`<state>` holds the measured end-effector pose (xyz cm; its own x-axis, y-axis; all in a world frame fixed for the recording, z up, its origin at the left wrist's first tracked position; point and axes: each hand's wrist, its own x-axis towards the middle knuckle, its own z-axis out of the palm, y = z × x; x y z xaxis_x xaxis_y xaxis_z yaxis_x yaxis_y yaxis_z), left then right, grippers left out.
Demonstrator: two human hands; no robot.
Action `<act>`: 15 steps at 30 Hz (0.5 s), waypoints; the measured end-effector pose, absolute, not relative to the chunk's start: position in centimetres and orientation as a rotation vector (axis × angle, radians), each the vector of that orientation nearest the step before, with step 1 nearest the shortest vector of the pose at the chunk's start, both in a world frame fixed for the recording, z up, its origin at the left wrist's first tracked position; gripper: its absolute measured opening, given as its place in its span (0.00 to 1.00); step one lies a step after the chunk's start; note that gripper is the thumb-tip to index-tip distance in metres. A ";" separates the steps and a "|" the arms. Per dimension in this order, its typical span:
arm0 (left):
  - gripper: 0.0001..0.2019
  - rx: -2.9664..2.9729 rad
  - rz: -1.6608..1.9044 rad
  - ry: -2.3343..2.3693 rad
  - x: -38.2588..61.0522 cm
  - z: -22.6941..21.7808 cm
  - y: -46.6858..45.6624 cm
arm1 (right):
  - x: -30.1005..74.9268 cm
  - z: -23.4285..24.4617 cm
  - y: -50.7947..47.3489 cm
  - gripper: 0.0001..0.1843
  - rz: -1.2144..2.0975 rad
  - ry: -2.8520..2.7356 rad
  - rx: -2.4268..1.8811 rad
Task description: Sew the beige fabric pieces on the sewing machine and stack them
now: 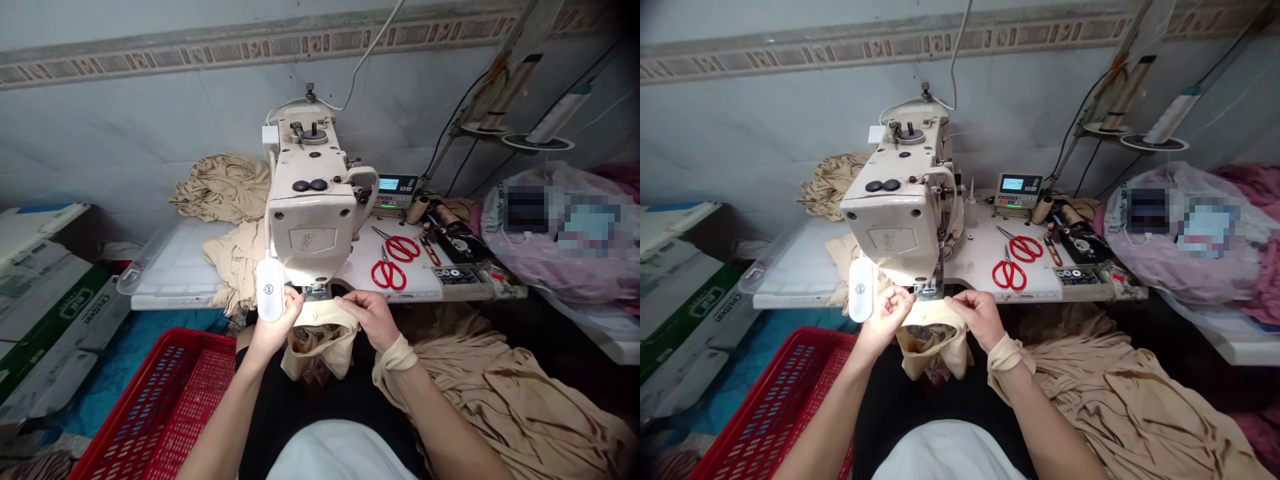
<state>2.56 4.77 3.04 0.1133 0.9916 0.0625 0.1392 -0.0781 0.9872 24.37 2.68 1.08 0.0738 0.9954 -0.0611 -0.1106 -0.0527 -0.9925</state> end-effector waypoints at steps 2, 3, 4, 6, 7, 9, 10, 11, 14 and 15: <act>0.12 1.444 1.139 1.177 3.0 2.9 5.4 | 24.7 1.0 3.3 0.16 1.229 -1.020 -1.204; 0.12 1.461 1.156 1.173 3.2 2.9 5.7 | 24.9 1.1 3.5 0.17 1.224 -1.010 -1.204; 0.13 1.481 1.170 1.172 3.4 2.9 5.9 | 25.1 1.1 3.8 0.17 1.220 -1.001 -1.206; 0.15 1.521 1.174 1.160 3.8 2.8 6.5 | 25.4 1.2 4.2 0.17 1.214 -0.989 -1.213; 0.15 1.534 1.163 1.151 3.9 2.7 6.7 | 25.6 1.2 4.3 0.18 1.208 -0.986 -1.217; 0.15 1.536 1.129 1.142 4.0 2.5 7.1 | 25.8 1.2 4.4 0.18 1.199 -0.991 -1.219; 0.14 1.531 1.121 1.147 4.0 2.2 7.3 | 25.9 1.1 4.4 0.17 1.199 -1.001 -1.216; 0.14 1.525 1.121 1.160 3.8 1.9 7.4 | 26.0 0.9 4.4 0.17 1.199 -1.017 -1.212; 0.14 1.521 1.156 1.216 2.3 0.4 7.3 | 26.5 -0.3 4.1 0.18 1.198 -1.082 -1.239; 0.14 1.540 1.161 1.244 1.5 -0.3 7.1 | 26.9 -0.8 3.9 0.18 1.196 -1.094 -1.264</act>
<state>1.51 7.09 -0.30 0.0860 0.9836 0.1587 0.2261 -0.1744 0.9584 26.86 3.94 -0.77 0.0885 0.9946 -0.0536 -0.0346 -0.0507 -0.9981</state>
